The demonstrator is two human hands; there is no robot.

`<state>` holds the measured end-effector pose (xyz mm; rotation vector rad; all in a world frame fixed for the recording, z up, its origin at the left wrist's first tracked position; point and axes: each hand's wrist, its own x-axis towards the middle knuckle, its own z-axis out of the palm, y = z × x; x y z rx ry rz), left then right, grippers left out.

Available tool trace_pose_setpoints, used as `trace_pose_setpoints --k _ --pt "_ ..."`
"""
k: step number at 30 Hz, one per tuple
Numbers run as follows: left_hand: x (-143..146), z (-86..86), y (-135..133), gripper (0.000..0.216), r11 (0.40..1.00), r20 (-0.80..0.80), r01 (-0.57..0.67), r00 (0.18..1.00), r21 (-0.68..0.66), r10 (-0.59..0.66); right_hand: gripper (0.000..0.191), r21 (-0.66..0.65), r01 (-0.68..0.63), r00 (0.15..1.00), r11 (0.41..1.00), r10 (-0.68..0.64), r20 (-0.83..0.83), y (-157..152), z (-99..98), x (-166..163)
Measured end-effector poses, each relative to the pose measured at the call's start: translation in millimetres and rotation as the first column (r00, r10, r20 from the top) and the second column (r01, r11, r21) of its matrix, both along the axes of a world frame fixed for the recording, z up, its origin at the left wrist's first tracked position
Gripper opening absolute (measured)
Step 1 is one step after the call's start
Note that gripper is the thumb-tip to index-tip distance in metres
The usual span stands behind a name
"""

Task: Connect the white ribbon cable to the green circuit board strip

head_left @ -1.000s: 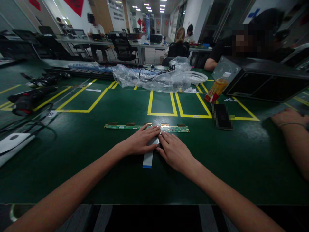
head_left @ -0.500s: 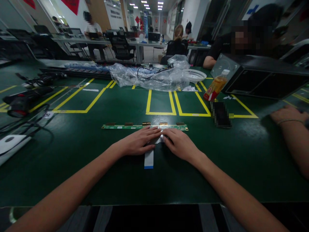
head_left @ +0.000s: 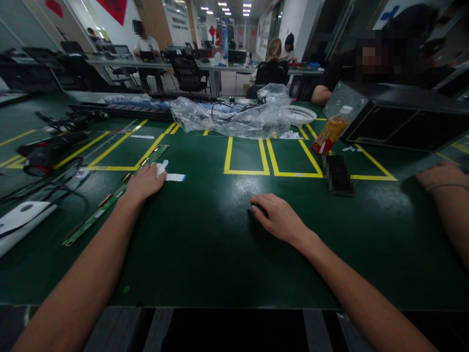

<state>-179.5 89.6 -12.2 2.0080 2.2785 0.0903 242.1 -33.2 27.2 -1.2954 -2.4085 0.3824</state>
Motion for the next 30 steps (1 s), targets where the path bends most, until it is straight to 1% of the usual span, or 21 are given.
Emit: trace_pose_setpoints --k 6,8,10,11,13,14,15,17,18,20,21,22,23,24,25,27,28,30 --pt "14.4 6.8 -6.6 0.081 0.998 -0.002 -0.061 0.998 -0.022 0.061 0.031 -0.012 -0.007 1.000 1.000 0.007 0.002 0.6 -0.8 0.7" --pt "21.3 8.3 -7.6 0.083 0.998 -0.011 -0.058 0.998 -0.017 0.058 0.030 -0.015 -0.011 1.000 1.000 0.011 0.001 0.6 -1.1 0.8" --pt "33.0 8.9 -9.4 0.083 1.000 -0.014 -0.002 1.000 -0.024 0.002 0.030 -0.021 -0.015 1.000 1.000 0.015 -0.003 0.3 -1.1 0.6" --pt "42.1 8.8 -11.4 0.081 0.998 -0.012 0.051 0.999 -0.029 -0.051 0.029 -0.025 -0.017 1.000 1.000 0.017 -0.005 0.1 -1.1 0.4" --pt "67.1 8.5 -18.9 0.075 0.976 -0.007 0.216 0.976 -0.035 -0.216 0.029 -0.032 -0.023 1.000 0.999 0.023 -0.007 -0.5 -1.0 -0.2" --pt "82.3 8.5 -24.5 0.073 0.947 -0.001 0.320 0.948 -0.033 -0.320 0.029 -0.032 -0.029 1.000 0.999 0.028 -0.007 -0.9 -1.1 -0.6" --pt "98.5 8.7 -31.3 0.072 0.903 0.008 0.430 0.903 -0.029 -0.430 0.029 -0.028 -0.033 0.999 0.999 0.033 -0.007 -1.3 -1.3 -1.1" --pt "129.9 9.8 -46.8 0.071 0.781 0.036 0.625 0.781 -0.020 -0.624 0.031 -0.015 -0.041 0.999 0.999 0.041 0.001 -2.3 -2.2 -2.5" --pt "143.4 10.6 -54.5 0.071 0.716 0.055 0.698 0.716 -0.016 -0.696 0.033 -0.008 -0.052 0.999 0.999 0.052 0.010 -2.9 -3.0 -3.3" --pt "163.3 12.4 -67.1 0.073 0.598 0.092 0.801 0.596 -0.014 -0.797 0.038 -0.010 -0.089 0.995 0.996 0.090 0.034 -4.2 -5.1 -5.2" --pt "169.1 13.1 -71.2 0.075 0.555 0.108 0.832 0.553 -0.013 -0.826 0.042 -0.015 -0.109 0.993 0.994 0.110 0.047 -4.8 -6.3 -6.2" --pt "172.2 13.8 -73.4 0.077 0.530 0.121 0.848 0.527 -0.012 -0.841 0.045 -0.021 -0.127 0.990 0.992 0.128 0.062 -5.4 -7.5 -7.1" --pt "172.6 14.4 -73.7 0.078 0.527 0.127 0.850 0.523 -0.008 -0.843 0.047 -0.024 -0.139 0.987 0.990 0.140 0.078 -5.9 -8.5 -8.0" --pt "170.5 15.0 -72.0 0.077 0.547 0.123 0.837 0.543 -0.001 -0.831 0.049 -0.024 -0.144 0.985 0.989 0.145 0.093 -6.3 -9.2 -8.7" --pt "166.0 15.6 -68.6 0.075 0.585 0.106 0.811 0.581 0.009 -0.807 0.049 -0.024 -0.143 0.983 0.989 0.145 0.109 -6.6 -9.5 -9.2" --pt "150.1 16.8 -57.4 0.069 0.701 0.036 0.712 0.700 0.039 -0.713 0.048 -0.028 -0.132 0.982 0.991 0.134 0.133 -7.1 -9.5 -9.3" --pt "138.8 17.2 -50.6 0.067 0.770 -0.007 0.635 0.772 0.059 -0.636 0.048 -0.034 -0.122 0.982 0.992 0.126 0.142 -7.1 -9.3 -8.9" --pt "110.1 17.0 -36.4 0.068 0.896 -0.074 0.436 0.900 0.086 -0.431 0.051 -0.038 -0.100 0.983 0.994 0.105 0.154 -6.8 -9.4 -7.6"
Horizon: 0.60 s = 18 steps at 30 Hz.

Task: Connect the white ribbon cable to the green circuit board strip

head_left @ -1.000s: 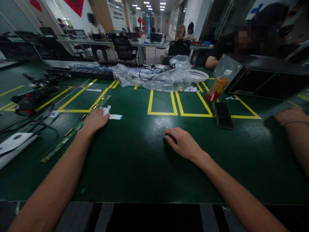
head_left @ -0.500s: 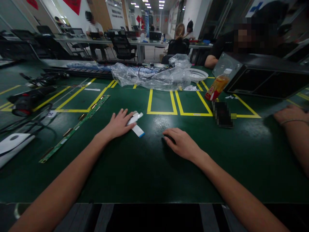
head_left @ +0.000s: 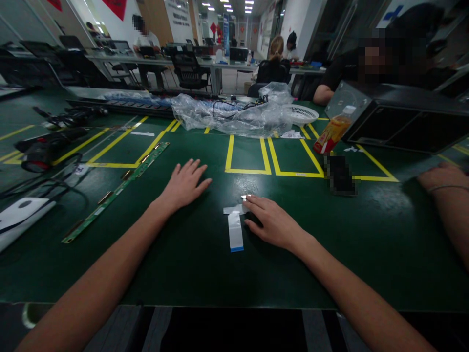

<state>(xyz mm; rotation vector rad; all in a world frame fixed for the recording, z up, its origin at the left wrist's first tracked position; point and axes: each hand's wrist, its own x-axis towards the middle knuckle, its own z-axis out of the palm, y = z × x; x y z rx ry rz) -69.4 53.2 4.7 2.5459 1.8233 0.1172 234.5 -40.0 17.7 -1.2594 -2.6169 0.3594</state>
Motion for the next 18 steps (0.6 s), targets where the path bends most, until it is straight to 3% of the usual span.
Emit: trace_pose_setpoints --k 3,6,9,18 --pt "-49.6 -3.8 17.1 0.078 0.937 -0.020 -0.348 0.938 -0.025 0.347 0.058 -0.006 0.006 1.000 1.000 -0.006 0.013 1.4 -1.7 2.2" --pt "-87.5 -10.5 26.8 0.088 0.855 -0.011 -0.510 0.860 -0.093 0.511 0.057 -0.010 0.002 1.000 1.000 -0.002 0.009 2.6 -3.3 3.1" --pt "-102.2 -16.2 32.0 0.092 0.834 -0.005 -0.538 0.841 -0.126 0.542 0.054 0.000 0.008 1.000 1.000 -0.008 0.001 2.5 -3.5 2.9" --pt "-100.3 -14.2 36.2 0.112 0.806 0.029 -0.585 0.808 -0.087 0.589 0.052 -0.001 0.006 1.000 1.000 -0.006 0.024 1.6 -1.1 1.9"
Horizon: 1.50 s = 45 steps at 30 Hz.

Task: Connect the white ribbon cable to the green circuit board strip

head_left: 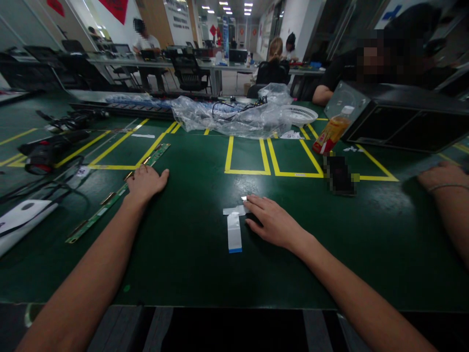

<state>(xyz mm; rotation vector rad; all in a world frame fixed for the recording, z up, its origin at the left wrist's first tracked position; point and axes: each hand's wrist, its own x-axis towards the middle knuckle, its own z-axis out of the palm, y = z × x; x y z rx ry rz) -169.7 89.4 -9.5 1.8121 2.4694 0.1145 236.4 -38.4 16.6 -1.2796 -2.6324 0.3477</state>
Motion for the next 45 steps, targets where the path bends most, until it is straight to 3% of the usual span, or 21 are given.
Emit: trace_pose_setpoints --k 5,8,11,14,16,18,30,45 --pt "29.3 -0.7 -4.1 0.091 0.982 0.028 0.187 0.982 -0.028 -0.186 0.051 0.013 -0.001 1.000 1.000 0.001 0.017 -2.2 2.7 -2.3" --pt "69.1 -0.5 -16.7 0.082 0.918 0.049 0.394 0.919 -0.042 -0.392 0.051 0.021 -0.001 0.999 1.000 0.000 0.033 -5.1 3.7 -4.5" --pt "116.0 3.2 -39.2 0.080 0.801 0.099 0.597 0.800 -0.043 -0.591 0.050 0.038 0.006 0.999 0.999 -0.008 0.052 -8.4 3.5 -8.0" --pt "155.4 8.1 -64.6 0.078 0.627 0.156 0.778 0.624 -0.036 -0.766 0.050 0.053 0.002 0.997 0.999 -0.006 0.074 -11.8 2.5 -12.1" --pt "172.2 10.2 -77.7 0.073 0.502 0.191 0.865 0.497 -0.022 -0.847 0.052 0.053 -0.002 0.996 0.999 -0.003 0.090 -14.3 1.6 -15.0" --pt "180.9 11.3 -85.5 0.067 0.433 0.215 0.901 0.425 -0.013 -0.879 0.054 0.044 0.008 0.995 0.999 -0.013 0.104 -16.6 0.8 -17.7" --pt "179.0 13.7 -86.2 0.063 0.423 0.245 0.906 0.417 -0.032 -0.875 0.054 0.080 0.162 0.977 0.984 -0.171 0.129 -19.9 -3.8 -27.6" --pt "171.4 21.5 -80.4 0.072 0.344 0.238 0.938 0.342 -0.036 -0.909 0.052 0.105 0.107 0.991 0.989 -0.115 0.065 -11.7 -3.5 -18.1"
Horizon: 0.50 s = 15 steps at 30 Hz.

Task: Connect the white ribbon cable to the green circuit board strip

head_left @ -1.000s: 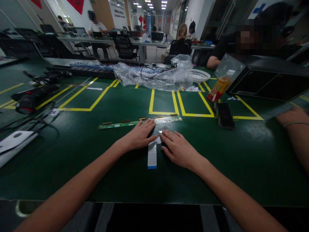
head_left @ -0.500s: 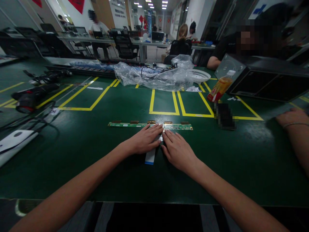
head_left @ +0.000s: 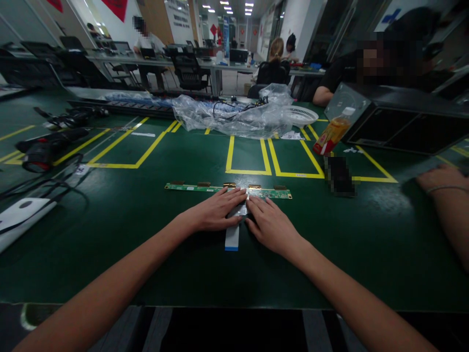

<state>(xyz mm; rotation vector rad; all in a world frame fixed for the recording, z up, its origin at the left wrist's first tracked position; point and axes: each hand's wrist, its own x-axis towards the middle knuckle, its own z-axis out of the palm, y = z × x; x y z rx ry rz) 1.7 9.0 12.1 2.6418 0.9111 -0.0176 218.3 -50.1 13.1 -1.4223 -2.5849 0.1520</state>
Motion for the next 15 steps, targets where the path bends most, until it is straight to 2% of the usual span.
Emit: trace_pose_setpoints --k 5,10,12,14,15 --pt "-0.2 -9.7 -0.9 0.062 0.996 0.031 -0.009 1.000 0.083 0.007 0.039 0.035 -0.038 0.992 0.999 0.042 -0.121 8.7 3.1 6.4" --pt "6.3 -13.1 0.2 0.058 0.983 -0.016 0.077 0.997 0.169 -0.075 0.030 0.068 -0.007 0.955 0.998 0.027 -0.296 12.8 6.0 12.1" --pt "2.6 -13.9 9.0 0.059 0.980 -0.055 -0.003 0.998 0.201 0.014 0.028 0.067 0.006 0.950 0.998 0.015 -0.311 13.6 6.7 14.3" --pt "-11.1 -16.3 24.6 0.061 0.952 -0.097 -0.184 0.972 0.247 0.213 0.026 0.068 0.011 0.951 0.998 0.010 -0.308 14.4 7.2 16.2" --pt "-22.3 -17.9 34.1 0.063 0.919 -0.111 -0.289 0.938 0.267 0.328 0.025 0.068 0.011 0.952 0.998 0.010 -0.307 14.7 7.5 16.9"
